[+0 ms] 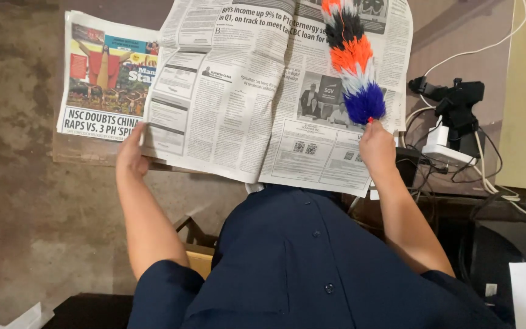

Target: Dusting and flipping through a stack of newspapers on a desk using a handheld duster.

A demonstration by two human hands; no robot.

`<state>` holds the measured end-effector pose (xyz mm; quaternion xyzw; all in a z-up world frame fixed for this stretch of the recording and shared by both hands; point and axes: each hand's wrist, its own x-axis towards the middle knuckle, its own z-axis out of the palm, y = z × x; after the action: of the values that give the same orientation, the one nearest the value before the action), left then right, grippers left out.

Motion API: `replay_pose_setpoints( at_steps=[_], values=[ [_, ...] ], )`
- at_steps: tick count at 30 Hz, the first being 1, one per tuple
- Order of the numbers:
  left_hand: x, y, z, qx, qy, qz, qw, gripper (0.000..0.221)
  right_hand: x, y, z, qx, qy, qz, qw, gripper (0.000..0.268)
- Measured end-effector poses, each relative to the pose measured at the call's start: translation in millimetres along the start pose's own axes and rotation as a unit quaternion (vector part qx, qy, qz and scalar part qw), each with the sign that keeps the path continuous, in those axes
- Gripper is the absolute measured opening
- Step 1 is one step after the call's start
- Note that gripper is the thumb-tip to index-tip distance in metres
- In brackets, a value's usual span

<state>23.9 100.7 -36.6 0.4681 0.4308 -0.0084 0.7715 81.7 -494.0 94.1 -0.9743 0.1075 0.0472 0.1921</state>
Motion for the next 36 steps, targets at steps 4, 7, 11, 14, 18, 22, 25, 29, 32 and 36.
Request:
replay_pose_setpoints(
  at_steps=[4,7,11,14,18,22,25,29,32,36],
  values=[
    [37.7,-8.7,-4.6,0.421,0.069,0.105,0.898,0.065,3.2,-0.5,2.2,-0.006,0.000,0.001,1.000,0.042],
    [45.9,-19.1,-3.3,0.545,0.089,0.227,0.802,0.043,3.7,3.7,5.9,-0.021,0.001,0.002,1.000,0.041],
    [40.7,-20.5,-6.9,0.527,0.202,0.252,0.786,0.027,6.7,6.6,8.4,-0.032,0.003,0.006,0.999,0.041],
    [31.4,-21.9,3.4,0.558,0.213,0.209,0.774,0.028,8.4,12.3,14.5,-0.043,0.005,0.015,0.999,0.042],
    [38.1,-21.4,3.7,0.617,0.218,0.200,0.729,0.027,2.3,9.0,12.4,-0.038,0.003,0.024,0.999,0.042],
    [28.8,-8.6,13.1,0.575,0.203,0.175,0.773,0.030,-0.8,21.9,38.6,-0.089,0.015,-0.199,0.976,0.035],
    [45.0,-13.7,1.7,0.578,0.189,0.166,0.776,0.033,6.4,13.2,53.1,-0.142,0.017,-0.431,0.891,0.019],
    [41.4,-9.9,-1.2,0.577,0.176,0.178,0.777,0.032,45.6,-47.9,2.1,-0.215,-0.081,-0.302,0.925,0.027],
    [17.9,-5.3,9.7,0.539,0.182,0.205,0.796,0.031,98.9,-29.5,26.7,-0.137,0.037,-0.146,0.979,0.043],
    [11.9,-4.6,14.6,0.534,0.197,0.192,0.799,0.031,49.7,-69.7,17.2,-0.124,-0.078,-0.205,0.968,0.037]
  ],
)
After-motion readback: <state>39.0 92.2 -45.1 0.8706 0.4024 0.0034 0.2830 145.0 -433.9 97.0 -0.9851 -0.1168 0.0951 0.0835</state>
